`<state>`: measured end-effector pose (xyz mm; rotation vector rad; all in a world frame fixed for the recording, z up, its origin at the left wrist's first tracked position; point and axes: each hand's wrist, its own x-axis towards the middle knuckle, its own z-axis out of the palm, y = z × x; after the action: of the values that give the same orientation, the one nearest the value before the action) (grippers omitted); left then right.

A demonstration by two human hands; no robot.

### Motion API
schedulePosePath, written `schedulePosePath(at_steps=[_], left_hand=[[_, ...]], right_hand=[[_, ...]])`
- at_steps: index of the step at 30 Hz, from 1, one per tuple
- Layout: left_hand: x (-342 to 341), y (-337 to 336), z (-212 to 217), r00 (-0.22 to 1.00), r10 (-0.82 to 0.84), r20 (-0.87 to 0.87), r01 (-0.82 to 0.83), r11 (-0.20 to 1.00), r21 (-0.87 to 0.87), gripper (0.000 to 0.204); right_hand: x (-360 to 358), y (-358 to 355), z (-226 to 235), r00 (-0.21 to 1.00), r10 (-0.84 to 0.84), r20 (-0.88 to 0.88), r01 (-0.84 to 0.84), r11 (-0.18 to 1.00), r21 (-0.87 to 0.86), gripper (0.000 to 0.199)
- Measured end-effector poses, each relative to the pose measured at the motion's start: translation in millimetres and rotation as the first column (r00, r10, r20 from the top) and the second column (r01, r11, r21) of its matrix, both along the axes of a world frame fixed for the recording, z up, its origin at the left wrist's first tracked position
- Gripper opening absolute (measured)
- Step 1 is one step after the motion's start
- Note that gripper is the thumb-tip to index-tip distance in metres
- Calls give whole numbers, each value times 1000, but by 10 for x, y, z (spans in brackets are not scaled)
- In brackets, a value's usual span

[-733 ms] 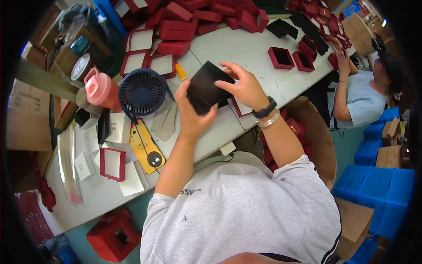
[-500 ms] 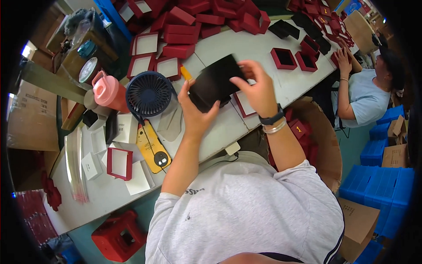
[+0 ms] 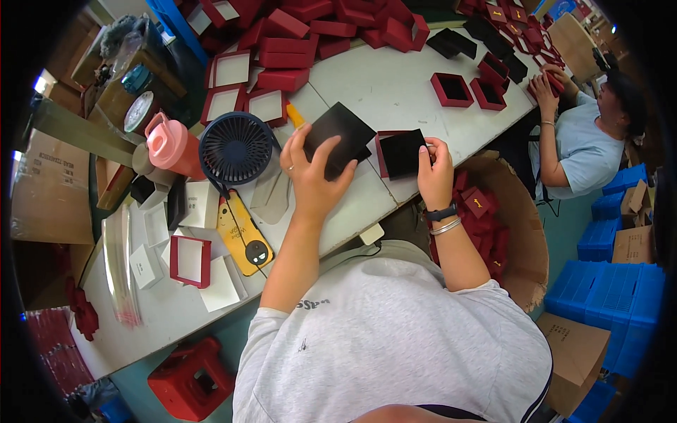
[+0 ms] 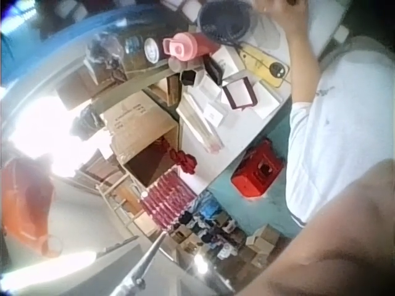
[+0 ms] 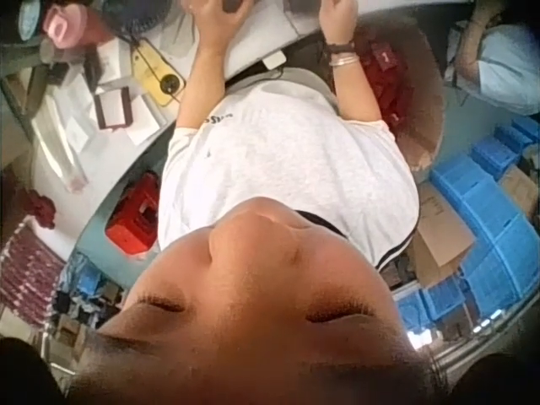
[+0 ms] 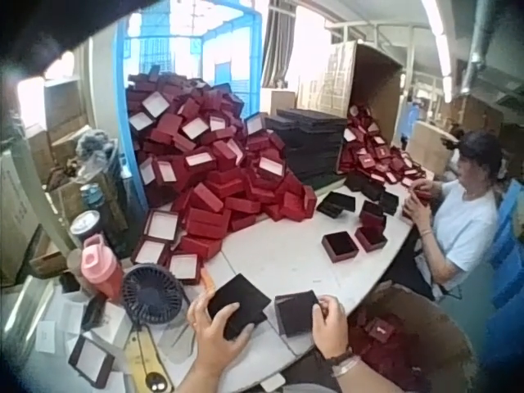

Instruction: Assembling small jewelry boxes by placing black inserts into red boxes and stacking them on a workbench.

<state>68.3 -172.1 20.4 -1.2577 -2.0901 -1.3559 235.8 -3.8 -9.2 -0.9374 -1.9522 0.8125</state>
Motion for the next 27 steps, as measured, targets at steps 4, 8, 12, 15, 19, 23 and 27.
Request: schedulePosePath(at_steps=[4, 8, 12, 15, 19, 23, 27], left_hand=[[93, -40, 140, 990, 80, -119, -71, 994, 78, 51], [551, -193, 70, 853, -340, -395, 432, 886, 169, 49], [893, 76, 52, 875, -484, 33, 484, 870, -94, 53], [824, 237, 6, 958, -285, -21, 255, 885, -391, 67], [729, 266, -154, 902, -344, 260, 421, 833, -360, 72], [703, 264, -226, 918, -313, 245, 382, 864, -328, 65], [766, 250, -228, 954, -281, 108, 301, 908, -292, 55]], right_hand=[[-75, 51, -59, 999, -31, 17, 31, 1000, 5, 25], [-132, 47, -10, 993, -41, -106, 16, 974, -227, 24], [-120, 145, -24, 995, -37, -87, 25, 991, -132, 26], [-101, 165, -106, 997, 11, 77, -4, 996, -94, 27], [-130, 105, -149, 999, 23, 26, -24, 999, 48, 28], [-100, 95, -105, 984, 134, 121, -157, 966, 207, 27], [-101, 39, -188, 969, 147, -197, -150, 989, 1, 28]])
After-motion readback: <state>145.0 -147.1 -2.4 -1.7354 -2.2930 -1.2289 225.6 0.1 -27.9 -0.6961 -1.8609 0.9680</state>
